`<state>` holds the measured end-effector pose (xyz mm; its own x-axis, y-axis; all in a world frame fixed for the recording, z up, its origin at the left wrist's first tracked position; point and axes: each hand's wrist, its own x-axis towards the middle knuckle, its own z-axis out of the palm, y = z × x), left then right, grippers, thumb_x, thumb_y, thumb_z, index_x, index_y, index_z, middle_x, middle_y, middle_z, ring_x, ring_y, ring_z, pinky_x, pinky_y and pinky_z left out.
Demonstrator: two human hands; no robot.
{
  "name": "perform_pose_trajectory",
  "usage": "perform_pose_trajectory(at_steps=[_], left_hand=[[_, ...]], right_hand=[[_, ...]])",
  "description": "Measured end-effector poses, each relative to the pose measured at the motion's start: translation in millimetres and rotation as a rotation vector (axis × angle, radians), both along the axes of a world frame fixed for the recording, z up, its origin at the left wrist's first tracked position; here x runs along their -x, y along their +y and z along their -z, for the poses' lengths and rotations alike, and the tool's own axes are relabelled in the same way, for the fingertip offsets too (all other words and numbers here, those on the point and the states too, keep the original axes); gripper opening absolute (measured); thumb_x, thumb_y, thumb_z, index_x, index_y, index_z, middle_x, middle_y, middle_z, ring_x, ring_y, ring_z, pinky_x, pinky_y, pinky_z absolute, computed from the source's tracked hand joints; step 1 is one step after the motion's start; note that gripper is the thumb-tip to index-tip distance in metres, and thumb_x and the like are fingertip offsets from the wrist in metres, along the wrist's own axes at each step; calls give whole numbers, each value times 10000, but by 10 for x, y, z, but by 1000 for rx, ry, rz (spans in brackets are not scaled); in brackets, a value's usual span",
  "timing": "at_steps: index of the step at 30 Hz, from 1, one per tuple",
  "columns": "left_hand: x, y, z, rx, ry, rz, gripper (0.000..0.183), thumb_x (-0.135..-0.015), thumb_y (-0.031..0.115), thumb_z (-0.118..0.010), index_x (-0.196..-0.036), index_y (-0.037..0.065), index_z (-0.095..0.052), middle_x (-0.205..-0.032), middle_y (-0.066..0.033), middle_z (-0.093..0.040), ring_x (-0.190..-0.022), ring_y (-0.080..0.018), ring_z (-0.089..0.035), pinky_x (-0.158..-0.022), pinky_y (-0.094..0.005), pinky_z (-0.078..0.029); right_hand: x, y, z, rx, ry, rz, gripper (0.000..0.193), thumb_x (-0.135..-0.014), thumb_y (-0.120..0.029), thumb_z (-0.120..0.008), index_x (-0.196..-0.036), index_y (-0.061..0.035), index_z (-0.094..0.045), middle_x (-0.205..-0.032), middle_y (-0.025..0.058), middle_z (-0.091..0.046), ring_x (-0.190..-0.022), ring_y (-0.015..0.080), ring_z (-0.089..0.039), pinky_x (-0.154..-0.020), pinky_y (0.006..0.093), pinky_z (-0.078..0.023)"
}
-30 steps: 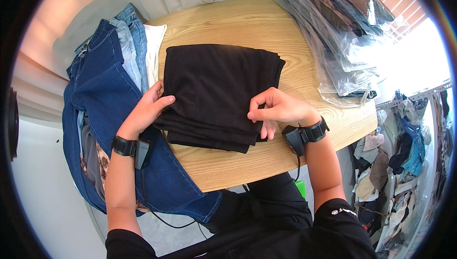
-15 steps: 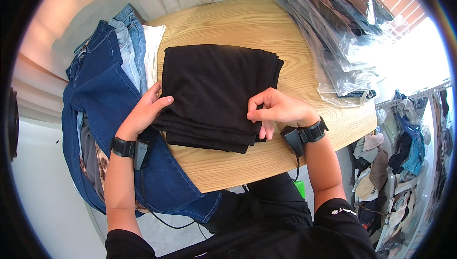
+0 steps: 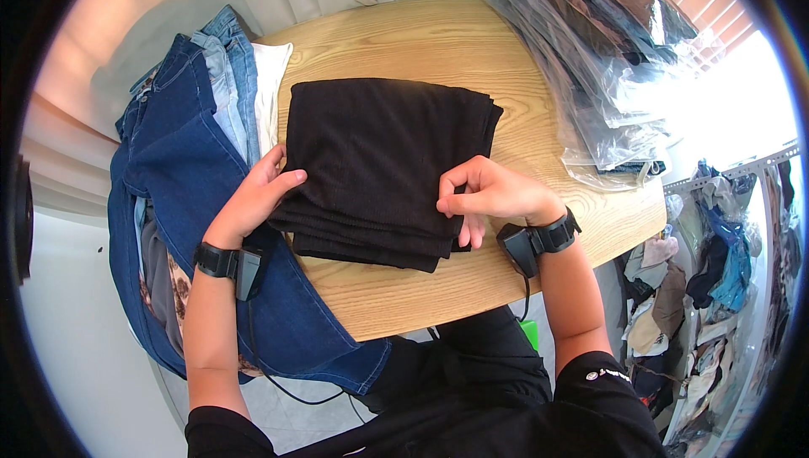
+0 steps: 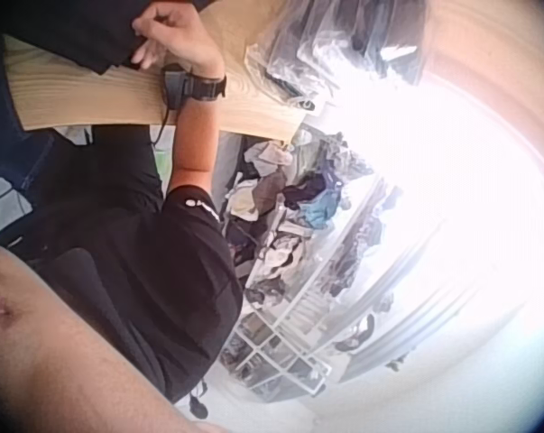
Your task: Fold black pants and pack them into plastic bags on a wooden table.
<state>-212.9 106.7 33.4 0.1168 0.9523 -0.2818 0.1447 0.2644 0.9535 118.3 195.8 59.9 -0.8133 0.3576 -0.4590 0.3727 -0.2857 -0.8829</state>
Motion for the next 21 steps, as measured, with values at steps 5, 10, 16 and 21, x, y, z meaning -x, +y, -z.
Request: perform_pose_trajectory(at_steps=[5,10,16,21], left_hand=[[-9,5,-5,3,-16,1,513,-926,129,-545,-1350,-53,-321,-1301,-111,-474,-1147,-144,-497,-992,-275,-395],[1,2,4,-8,-3,-3,515,-926,128,-543,-1354,-52,-319,-1304,-108,-471,-1152,-142,-491,-998,-276,-388],[-21,17,-25,-3,2,-1,506,-925,131,-543,-1345,-51,-329,-1297,-108,-475,-1147,-146,-495,-995,-277,-391],[-14,-2,-17,-2,-19,1,497,-925,134,-545,-1336,-50,-336,-1292,-110,-479,-1146,-148,-498,-991,-279,-396]], right_hand=[[-9,4,3,5,5,4,167,-904,-134,-576,-827,14,-566,-626,99,-639,-557,171,-670,-468,228,-524],[-4,12,25,-9,27,-6,170,-904,-133,-575,-822,15,-564,-627,96,-637,-563,171,-672,-469,229,-525],[-18,17,29,-5,31,-9,171,-904,-131,-575,-816,15,-560,-633,76,-628,-572,170,-674,-472,228,-529],[6,-9,-11,-9,17,3,169,-902,-128,-577,-814,15,-558,-629,62,-619,-573,169,-674,-472,227,-530]])
